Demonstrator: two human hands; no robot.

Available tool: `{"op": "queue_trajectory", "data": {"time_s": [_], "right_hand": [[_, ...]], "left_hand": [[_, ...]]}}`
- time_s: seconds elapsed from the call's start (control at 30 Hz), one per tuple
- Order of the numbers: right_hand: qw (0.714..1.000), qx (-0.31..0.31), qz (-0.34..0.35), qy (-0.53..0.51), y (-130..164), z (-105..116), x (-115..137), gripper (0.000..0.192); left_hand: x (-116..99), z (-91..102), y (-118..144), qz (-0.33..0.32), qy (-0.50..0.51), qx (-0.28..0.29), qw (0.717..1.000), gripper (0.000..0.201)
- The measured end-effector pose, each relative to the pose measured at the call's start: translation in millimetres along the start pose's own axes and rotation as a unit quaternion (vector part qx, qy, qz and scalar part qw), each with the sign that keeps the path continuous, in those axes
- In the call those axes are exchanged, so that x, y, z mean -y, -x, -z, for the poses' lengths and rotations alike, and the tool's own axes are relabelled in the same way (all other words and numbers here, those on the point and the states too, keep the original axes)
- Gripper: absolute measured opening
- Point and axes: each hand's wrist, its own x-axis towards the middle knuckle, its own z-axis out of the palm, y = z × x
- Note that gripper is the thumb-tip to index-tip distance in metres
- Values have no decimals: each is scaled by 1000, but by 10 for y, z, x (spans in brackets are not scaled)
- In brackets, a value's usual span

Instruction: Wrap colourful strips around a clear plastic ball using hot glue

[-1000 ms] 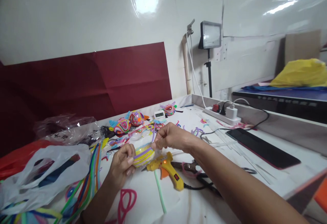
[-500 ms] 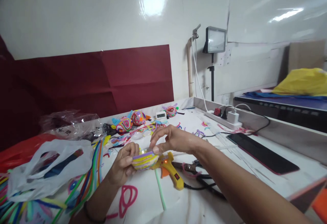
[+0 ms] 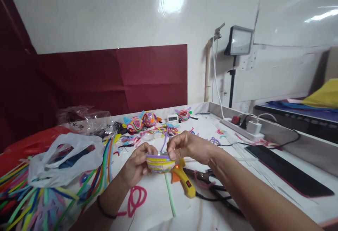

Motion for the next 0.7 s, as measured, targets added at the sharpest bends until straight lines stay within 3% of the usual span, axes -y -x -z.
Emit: {"op": "queue_trajectory", "data": {"time_s": [0.13, 0.23, 0.37, 0.53, 0.7], "right_hand": [[998, -37, -9, 57, -15, 14, 18, 34], [987, -62, -1, 149, -46, 17, -1, 33], [960, -93, 32, 260, -100, -16, -58, 28], [921, -136, 61, 360, -149, -121, -110, 22], [910, -145, 73, 381, -176, -153, -139, 25]], "left_hand": [[-33, 12, -9, -11, -89, -83, 993, 35], [-60, -30, -6, -58, -203, -126, 969, 29], [-68, -161, 16, -109, -338, -98, 930, 23], [-45, -275, 20, -98, -454, -93, 881, 13], [-60, -286, 5, -25, -414, -119, 902, 8]]}}
